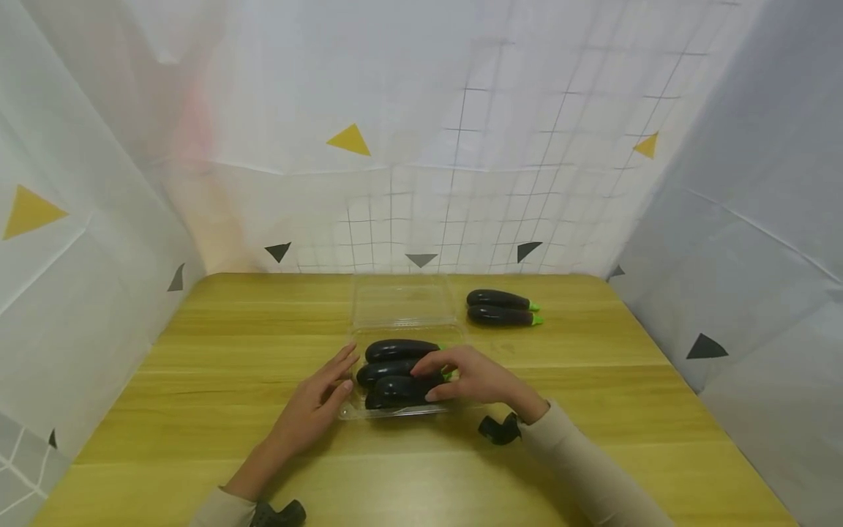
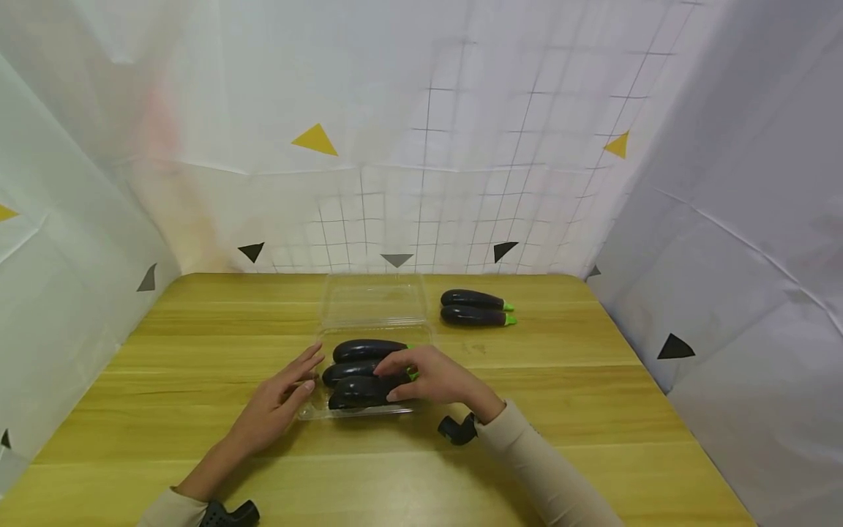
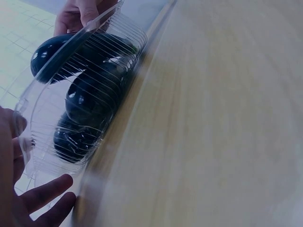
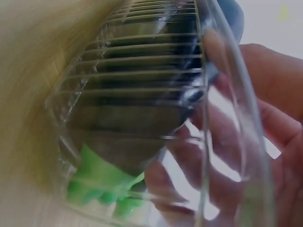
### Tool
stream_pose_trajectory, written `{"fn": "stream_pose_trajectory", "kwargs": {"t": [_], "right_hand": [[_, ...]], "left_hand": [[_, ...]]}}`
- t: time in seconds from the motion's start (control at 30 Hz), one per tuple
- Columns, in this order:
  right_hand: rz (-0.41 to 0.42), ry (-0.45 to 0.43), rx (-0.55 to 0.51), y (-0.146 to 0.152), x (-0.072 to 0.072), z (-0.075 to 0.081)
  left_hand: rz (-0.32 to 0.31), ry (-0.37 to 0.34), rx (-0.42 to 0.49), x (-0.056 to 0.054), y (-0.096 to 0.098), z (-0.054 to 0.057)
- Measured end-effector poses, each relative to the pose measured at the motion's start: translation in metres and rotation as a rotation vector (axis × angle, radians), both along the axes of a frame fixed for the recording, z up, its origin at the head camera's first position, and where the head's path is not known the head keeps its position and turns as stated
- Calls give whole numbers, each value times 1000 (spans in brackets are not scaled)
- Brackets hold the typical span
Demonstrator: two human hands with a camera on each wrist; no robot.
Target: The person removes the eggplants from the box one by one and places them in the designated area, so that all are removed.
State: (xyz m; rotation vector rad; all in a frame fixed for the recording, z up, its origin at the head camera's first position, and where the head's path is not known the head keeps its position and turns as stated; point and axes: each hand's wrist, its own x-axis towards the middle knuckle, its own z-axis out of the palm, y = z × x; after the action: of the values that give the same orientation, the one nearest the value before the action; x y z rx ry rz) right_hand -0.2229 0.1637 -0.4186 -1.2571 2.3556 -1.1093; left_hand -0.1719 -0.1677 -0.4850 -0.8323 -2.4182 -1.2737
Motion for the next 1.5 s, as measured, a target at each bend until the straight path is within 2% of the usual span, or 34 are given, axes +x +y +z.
{"fn": "stream_pose_trajectory", "kwargs": {"t": [0.27, 0.6, 0.87, 1.5], "right_hand": [[-11, 37, -38, -1, -1, -2], [-54, 43, -174, -3, 3, -1], [-85, 116, -173, -2, 5, 3], [-158, 113, -181, 9, 5, 14]], "left_hand": [[-6, -4, 8, -1, 0, -1], [-8, -9, 6, -1, 1, 0], [-4, -14, 2, -1, 1, 0], [-12, 2, 1, -1, 0, -2]]}}
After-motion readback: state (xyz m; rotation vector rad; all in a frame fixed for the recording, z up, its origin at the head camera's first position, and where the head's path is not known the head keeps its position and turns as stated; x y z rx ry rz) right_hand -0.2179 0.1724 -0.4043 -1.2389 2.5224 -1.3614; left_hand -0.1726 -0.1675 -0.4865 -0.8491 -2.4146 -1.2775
